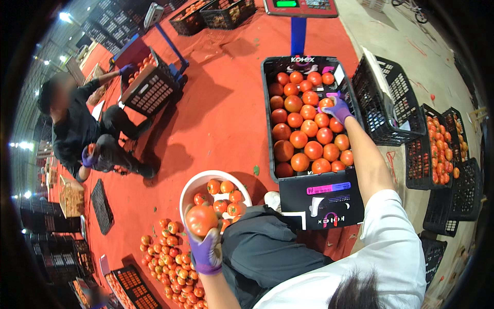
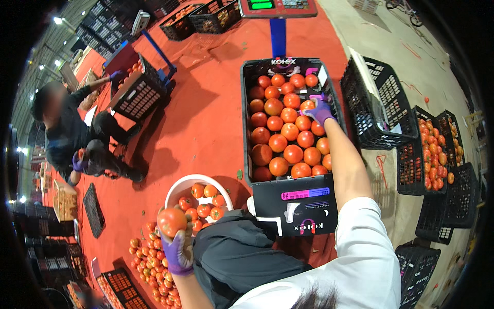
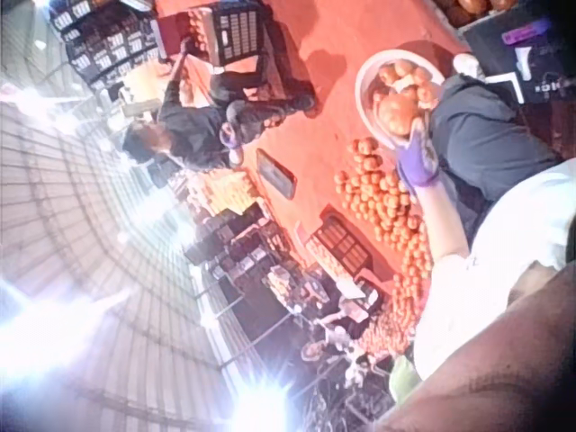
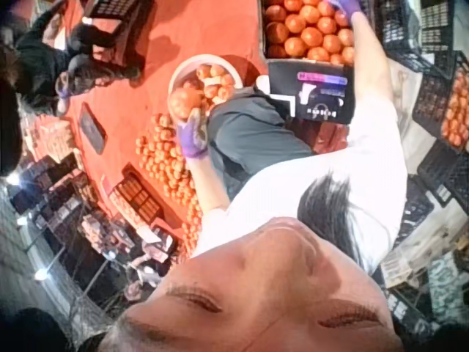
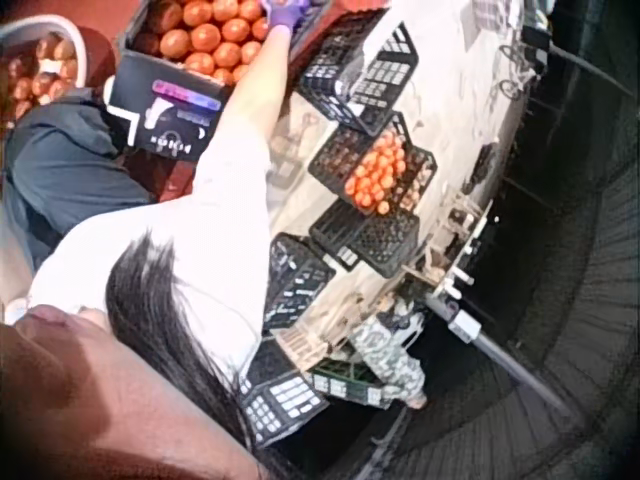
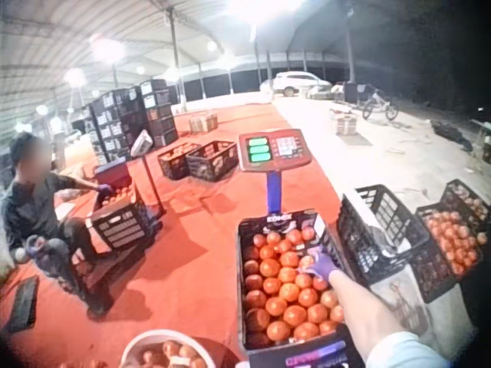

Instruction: The person sits on the floor and sorts red tomatoes from a large pile into a white bowl and a black crate. They handle tomatoes one at a time, placing them into containers while other workers sort nearby.

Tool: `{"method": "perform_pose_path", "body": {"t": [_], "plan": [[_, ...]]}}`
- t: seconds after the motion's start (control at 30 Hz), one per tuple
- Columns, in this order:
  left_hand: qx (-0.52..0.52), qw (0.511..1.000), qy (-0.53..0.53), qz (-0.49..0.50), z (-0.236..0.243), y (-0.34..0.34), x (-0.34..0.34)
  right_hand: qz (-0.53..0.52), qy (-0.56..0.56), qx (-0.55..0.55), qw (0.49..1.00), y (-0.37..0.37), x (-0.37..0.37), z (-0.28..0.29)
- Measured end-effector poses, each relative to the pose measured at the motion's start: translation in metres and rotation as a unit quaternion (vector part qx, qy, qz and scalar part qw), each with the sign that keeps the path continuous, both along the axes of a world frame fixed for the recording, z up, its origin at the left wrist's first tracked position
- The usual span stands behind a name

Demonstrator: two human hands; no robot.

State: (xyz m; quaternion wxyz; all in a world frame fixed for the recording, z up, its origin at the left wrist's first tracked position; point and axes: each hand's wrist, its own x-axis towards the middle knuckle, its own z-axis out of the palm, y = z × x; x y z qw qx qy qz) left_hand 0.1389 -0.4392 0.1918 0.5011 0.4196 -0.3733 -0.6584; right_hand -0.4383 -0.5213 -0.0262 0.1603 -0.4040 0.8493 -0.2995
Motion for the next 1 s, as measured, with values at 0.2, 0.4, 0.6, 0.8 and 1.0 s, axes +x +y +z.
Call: {"method": "perform_pose_path", "body": {"t": [0.2, 0.4, 0.6, 0.8, 1.0], "plan": [[0.026, 0.992, -0.061, -0.111, 0.005, -0.037, -0.043, 0.138, -0.058, 0.0, 0.989, 0.022, -0.056, -0.011], [-0.01, 0.986, -0.108, -0.123, -0.006, -0.047, -0.032, 0.215, -0.126, -0.21, 0.945, 0.008, 0.144, 0.123], [-0.149, 0.957, -0.202, -0.149, 0.008, -0.049, -0.07, 0.375, -0.551, -0.131, 0.733, 0.06, 0.309, 0.212], [-0.157, 0.929, -0.307, -0.132, 0.03, -0.022, -0.068, 0.241, -0.581, -0.238, 0.74, 0.098, 0.301, 0.183], [-0.192, 0.907, -0.374, -0.023, 0.027, -0.002, 0.01, -0.139, -0.707, -0.497, 0.483, 0.251, 0.117, 0.157]]}}
